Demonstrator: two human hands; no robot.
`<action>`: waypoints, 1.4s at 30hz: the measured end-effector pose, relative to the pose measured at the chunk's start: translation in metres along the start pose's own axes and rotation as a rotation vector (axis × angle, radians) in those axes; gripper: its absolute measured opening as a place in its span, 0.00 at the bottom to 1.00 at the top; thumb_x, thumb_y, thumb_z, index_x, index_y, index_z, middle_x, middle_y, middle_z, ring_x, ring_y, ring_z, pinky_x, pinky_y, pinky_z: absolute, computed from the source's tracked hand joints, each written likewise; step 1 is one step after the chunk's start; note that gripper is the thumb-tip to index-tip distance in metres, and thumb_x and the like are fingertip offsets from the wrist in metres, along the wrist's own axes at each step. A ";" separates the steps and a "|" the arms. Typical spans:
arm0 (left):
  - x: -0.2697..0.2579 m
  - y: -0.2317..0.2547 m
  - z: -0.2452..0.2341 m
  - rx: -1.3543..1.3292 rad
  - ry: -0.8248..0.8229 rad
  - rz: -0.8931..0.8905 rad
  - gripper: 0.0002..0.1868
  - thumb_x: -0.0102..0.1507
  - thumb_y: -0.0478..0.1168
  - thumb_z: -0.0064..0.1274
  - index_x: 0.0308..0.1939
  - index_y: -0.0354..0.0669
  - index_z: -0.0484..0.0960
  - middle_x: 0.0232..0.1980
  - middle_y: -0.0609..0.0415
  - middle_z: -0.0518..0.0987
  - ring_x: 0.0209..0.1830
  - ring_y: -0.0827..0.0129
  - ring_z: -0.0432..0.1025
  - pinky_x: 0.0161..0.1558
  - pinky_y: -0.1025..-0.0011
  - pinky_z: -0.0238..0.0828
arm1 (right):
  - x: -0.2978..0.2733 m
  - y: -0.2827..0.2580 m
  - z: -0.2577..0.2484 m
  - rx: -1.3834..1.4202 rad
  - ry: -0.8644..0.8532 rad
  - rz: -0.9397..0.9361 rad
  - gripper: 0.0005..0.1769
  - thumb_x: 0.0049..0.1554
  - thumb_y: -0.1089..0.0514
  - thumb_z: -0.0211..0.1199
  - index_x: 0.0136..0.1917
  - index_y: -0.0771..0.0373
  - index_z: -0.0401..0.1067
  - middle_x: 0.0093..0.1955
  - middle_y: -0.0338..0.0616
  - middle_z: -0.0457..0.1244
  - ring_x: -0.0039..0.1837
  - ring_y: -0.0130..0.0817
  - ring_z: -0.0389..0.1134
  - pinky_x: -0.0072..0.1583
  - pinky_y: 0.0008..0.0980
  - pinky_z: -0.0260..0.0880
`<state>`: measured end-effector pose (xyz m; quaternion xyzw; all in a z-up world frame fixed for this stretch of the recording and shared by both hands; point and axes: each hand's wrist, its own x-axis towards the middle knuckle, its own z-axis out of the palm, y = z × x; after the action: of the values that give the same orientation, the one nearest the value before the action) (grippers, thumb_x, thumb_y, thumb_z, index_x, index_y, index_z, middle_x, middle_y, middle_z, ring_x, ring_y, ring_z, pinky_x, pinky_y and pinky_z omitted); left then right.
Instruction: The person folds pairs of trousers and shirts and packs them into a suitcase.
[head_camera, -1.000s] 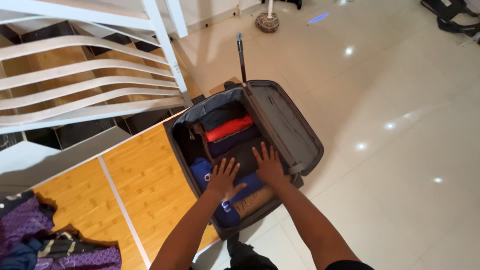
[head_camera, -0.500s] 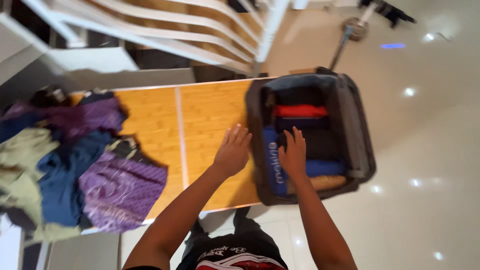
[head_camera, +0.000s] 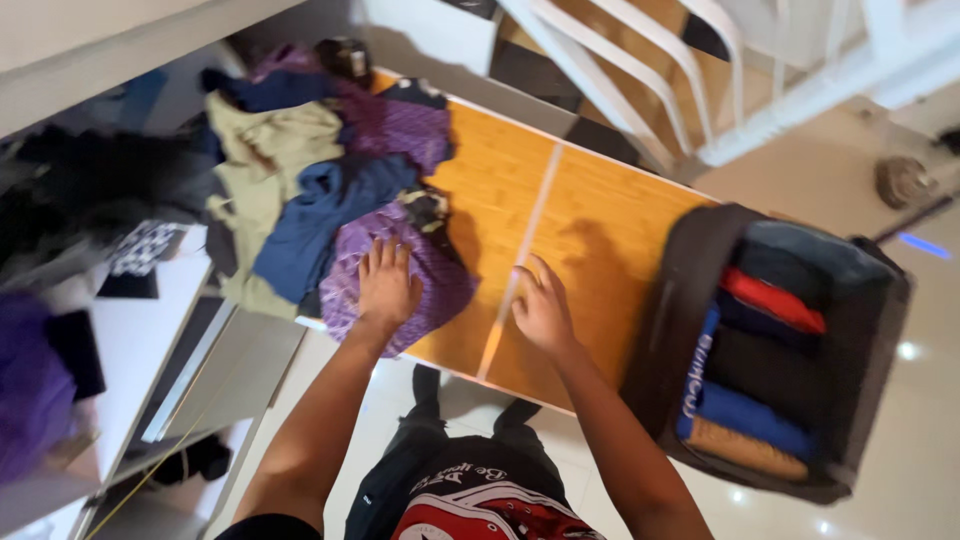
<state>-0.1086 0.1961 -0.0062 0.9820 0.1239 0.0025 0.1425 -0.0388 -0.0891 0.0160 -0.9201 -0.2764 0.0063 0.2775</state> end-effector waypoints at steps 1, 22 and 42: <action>-0.001 -0.017 -0.003 -0.033 0.017 -0.056 0.36 0.59 0.45 0.54 0.71 0.38 0.67 0.78 0.42 0.58 0.79 0.43 0.49 0.74 0.43 0.47 | 0.007 -0.009 0.016 0.030 -0.029 -0.031 0.31 0.49 0.63 0.64 0.67 0.64 0.69 0.76 0.62 0.53 0.73 0.62 0.57 0.71 0.51 0.58; 0.012 -0.098 -0.044 -0.280 0.228 -0.148 0.25 0.48 0.44 0.69 0.47 0.39 0.85 0.55 0.39 0.74 0.59 0.41 0.67 0.57 0.44 0.60 | 0.029 -0.037 0.131 0.747 -0.374 0.392 0.29 0.58 0.58 0.61 0.72 0.56 0.65 0.71 0.50 0.63 0.69 0.42 0.67 0.66 0.36 0.68; -0.054 0.050 0.081 -2.052 -0.866 -0.869 0.61 0.59 0.84 0.28 0.73 0.34 0.63 0.70 0.38 0.70 0.64 0.48 0.70 0.61 0.49 0.64 | -0.050 0.002 -0.004 1.492 -0.360 0.695 0.45 0.43 0.70 0.57 0.76 0.64 0.59 0.65 0.48 0.64 0.65 0.38 0.67 0.67 0.37 0.68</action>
<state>-0.1457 0.1137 -0.0679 0.2053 0.3273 -0.2794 0.8790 -0.0799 -0.1179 0.0110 -0.5132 0.0591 0.4191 0.7467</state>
